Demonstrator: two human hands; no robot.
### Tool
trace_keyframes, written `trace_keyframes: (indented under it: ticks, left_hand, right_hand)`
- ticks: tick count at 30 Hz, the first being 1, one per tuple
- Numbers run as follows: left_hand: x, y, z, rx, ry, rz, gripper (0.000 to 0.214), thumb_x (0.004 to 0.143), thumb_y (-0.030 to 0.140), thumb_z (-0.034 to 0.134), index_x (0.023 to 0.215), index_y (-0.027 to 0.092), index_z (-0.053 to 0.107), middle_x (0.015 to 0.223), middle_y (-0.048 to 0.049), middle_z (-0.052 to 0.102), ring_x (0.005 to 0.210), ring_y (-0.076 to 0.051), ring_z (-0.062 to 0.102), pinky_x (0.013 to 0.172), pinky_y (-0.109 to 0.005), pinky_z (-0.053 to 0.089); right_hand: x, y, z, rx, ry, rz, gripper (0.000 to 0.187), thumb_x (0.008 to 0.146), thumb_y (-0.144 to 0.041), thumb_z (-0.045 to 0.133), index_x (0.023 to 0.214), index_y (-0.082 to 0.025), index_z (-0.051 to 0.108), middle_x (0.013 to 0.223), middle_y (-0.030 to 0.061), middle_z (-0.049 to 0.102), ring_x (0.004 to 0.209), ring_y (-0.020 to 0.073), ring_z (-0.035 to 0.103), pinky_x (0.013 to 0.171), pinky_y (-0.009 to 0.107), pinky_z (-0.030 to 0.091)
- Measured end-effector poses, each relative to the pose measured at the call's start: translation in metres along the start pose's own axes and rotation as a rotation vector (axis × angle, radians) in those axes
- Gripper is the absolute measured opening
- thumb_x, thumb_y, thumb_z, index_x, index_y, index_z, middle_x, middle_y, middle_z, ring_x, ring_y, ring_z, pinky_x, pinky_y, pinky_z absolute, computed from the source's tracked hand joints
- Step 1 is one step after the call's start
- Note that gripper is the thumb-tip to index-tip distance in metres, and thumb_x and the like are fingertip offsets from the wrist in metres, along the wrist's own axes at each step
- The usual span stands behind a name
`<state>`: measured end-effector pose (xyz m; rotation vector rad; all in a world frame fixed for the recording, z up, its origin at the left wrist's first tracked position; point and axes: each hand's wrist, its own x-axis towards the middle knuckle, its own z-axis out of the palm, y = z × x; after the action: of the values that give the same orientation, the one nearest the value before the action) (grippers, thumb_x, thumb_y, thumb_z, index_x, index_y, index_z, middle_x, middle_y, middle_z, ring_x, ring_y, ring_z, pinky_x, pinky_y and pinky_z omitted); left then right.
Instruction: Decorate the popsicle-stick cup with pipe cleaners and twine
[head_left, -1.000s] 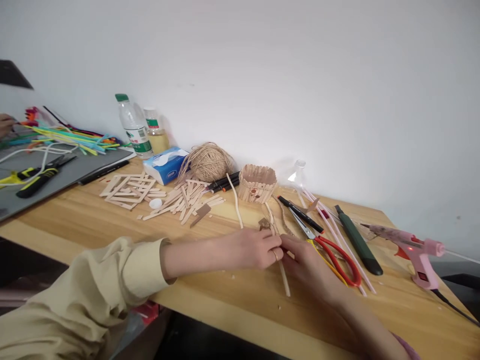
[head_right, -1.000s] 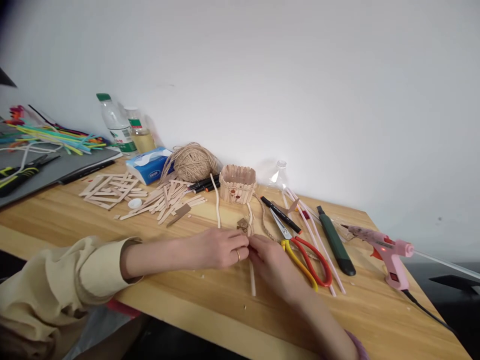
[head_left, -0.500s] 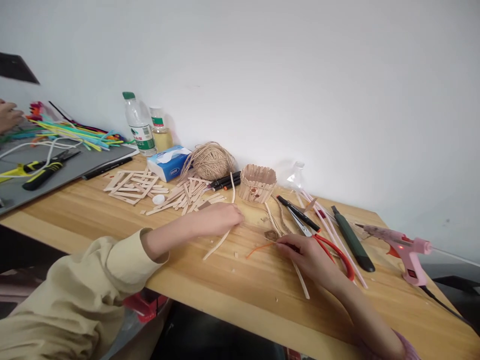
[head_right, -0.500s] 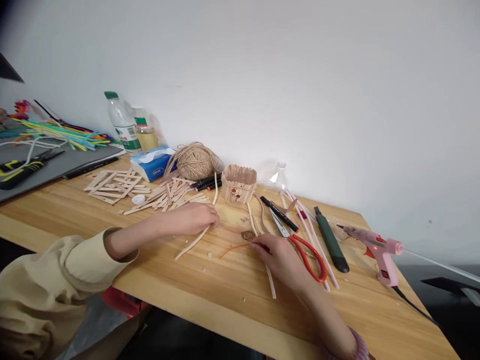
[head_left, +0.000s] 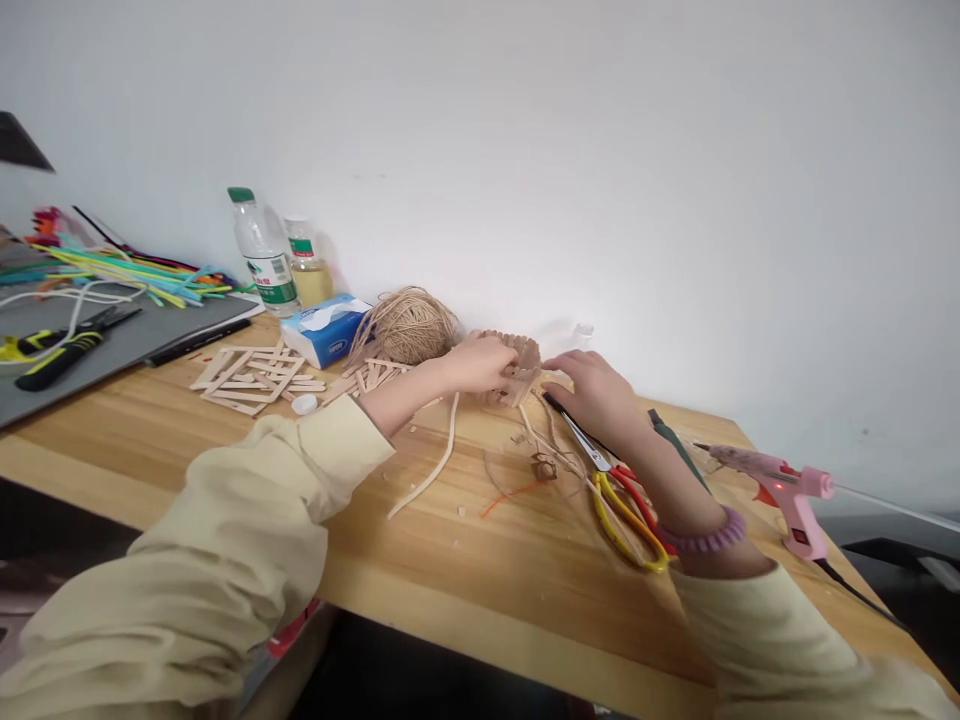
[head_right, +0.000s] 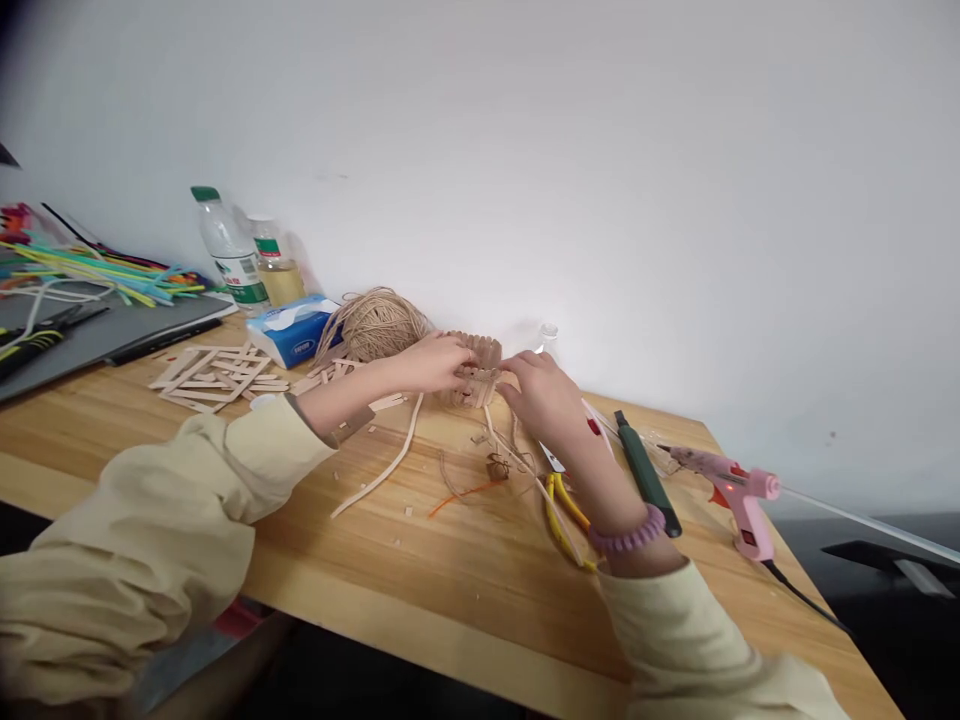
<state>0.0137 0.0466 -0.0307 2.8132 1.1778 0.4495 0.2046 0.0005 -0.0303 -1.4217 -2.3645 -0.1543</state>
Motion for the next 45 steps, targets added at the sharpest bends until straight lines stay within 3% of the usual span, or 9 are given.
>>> trace_keyframes:
  ticks: [6, 12, 16, 20, 26, 32, 35, 38, 45]
  left_hand:
    - [0.006, -0.01, -0.008, -0.033, -0.075, 0.012, 0.014, 0.074, 0.021, 0.053, 0.07, 0.015, 0.065, 0.066, -0.003, 0.065, 0.071, -0.018, 0.058, 0.079, -0.031, 0.036]
    - [-0.005, -0.012, -0.03, -0.173, -0.146, 0.076, 0.015, 0.072, 0.025, 0.054, 0.068, 0.014, 0.063, 0.057, 0.004, 0.054, 0.054, -0.01, 0.045, 0.054, -0.02, 0.03]
    - [-0.006, -0.002, -0.031, -0.222, -0.14, 0.066, 0.023, 0.066, 0.037, 0.061, 0.069, 0.014, 0.062, 0.051, 0.007, 0.043, 0.049, -0.009, 0.037, 0.049, -0.021, 0.025]
    - [-0.007, 0.015, -0.028, -0.227, -0.058, 0.03, 0.027, 0.062, 0.04, 0.066, 0.072, 0.015, 0.063, 0.047, 0.0087, 0.041, 0.051, -0.01, 0.037, 0.055, -0.021, 0.028]
    - [-0.01, 0.023, -0.026, -0.297, -0.039, 0.033, 0.021, 0.066, 0.036, 0.066, 0.071, 0.016, 0.065, 0.043, 0.0099, 0.046, 0.05, -0.01, 0.043, 0.072, -0.026, 0.034]
    - [-0.011, 0.009, -0.027, -0.256, -0.091, 0.106, 0.029, 0.068, 0.034, 0.064, 0.091, 0.017, 0.062, 0.075, 0.0026, 0.063, 0.074, -0.017, 0.056, 0.078, -0.029, 0.036]
    - [-0.012, 0.002, -0.026, -0.178, -0.076, 0.099, 0.026, 0.069, 0.036, 0.064, 0.085, 0.017, 0.062, 0.081, 0.001, 0.064, 0.084, -0.02, 0.056, 0.09, -0.037, 0.032]
    - [-0.014, 0.0, -0.025, -0.152, -0.1, 0.107, 0.024, 0.07, 0.039, 0.064, 0.076, 0.016, 0.061, 0.075, 0.0031, 0.063, 0.08, -0.019, 0.056, 0.097, -0.045, 0.023]
    - [-0.018, 0.007, -0.028, -0.164, -0.099, 0.112, 0.024, 0.07, 0.039, 0.064, 0.073, 0.016, 0.061, 0.069, 0.0052, 0.061, 0.077, -0.017, 0.055, 0.102, -0.05, 0.013]
  right_hand:
    - [0.033, 0.001, 0.013, -0.016, -0.122, -0.098, 0.029, 0.078, -0.023, 0.058, 0.105, -0.014, 0.063, 0.119, 0.0128, 0.059, 0.115, 0.0333, 0.042, 0.093, 0.047, 0.035]
    - [0.036, -0.003, -0.003, 0.033, -0.258, -0.158, 0.023, 0.08, -0.039, 0.057, 0.082, -0.018, 0.066, 0.085, 0.0044, 0.068, 0.091, 0.0237, 0.059, 0.101, 0.053, 0.021]
    - [0.033, -0.007, -0.016, 0.059, -0.298, -0.169, 0.025, 0.08, -0.041, 0.057, 0.089, -0.019, 0.066, 0.077, 0.0021, 0.067, 0.083, 0.0212, 0.061, 0.102, 0.052, 0.018]
    - [0.031, -0.009, -0.024, 0.079, -0.322, -0.201, 0.031, 0.083, -0.04, 0.055, 0.102, -0.018, 0.065, 0.069, 0.0005, 0.066, 0.072, 0.0186, 0.061, 0.102, 0.05, 0.019]
    - [0.028, -0.008, -0.029, 0.103, -0.33, -0.271, 0.026, 0.082, -0.038, 0.056, 0.097, -0.019, 0.066, 0.069, -0.0008, 0.068, 0.067, 0.0166, 0.06, 0.105, 0.046, 0.018]
    - [0.025, -0.001, -0.029, 0.109, -0.306, -0.257, 0.021, 0.08, -0.038, 0.059, 0.082, -0.018, 0.066, 0.079, 0.0015, 0.068, 0.076, 0.0186, 0.06, 0.103, 0.047, 0.019]
    - [0.021, 0.003, -0.029, 0.117, -0.276, -0.234, 0.022, 0.078, -0.039, 0.061, 0.081, -0.018, 0.064, 0.085, 0.0037, 0.067, 0.086, 0.0219, 0.06, 0.101, 0.048, 0.021]
    - [0.018, 0.002, -0.03, 0.129, -0.271, -0.228, 0.024, 0.077, -0.042, 0.062, 0.081, -0.019, 0.064, 0.087, 0.0042, 0.067, 0.092, 0.024, 0.058, 0.099, 0.05, 0.022]
    - [0.015, -0.007, -0.03, 0.19, -0.326, -0.283, 0.024, 0.079, -0.044, 0.06, 0.08, -0.022, 0.068, 0.068, -0.002, 0.066, 0.077, 0.0193, 0.06, 0.101, 0.046, 0.022]
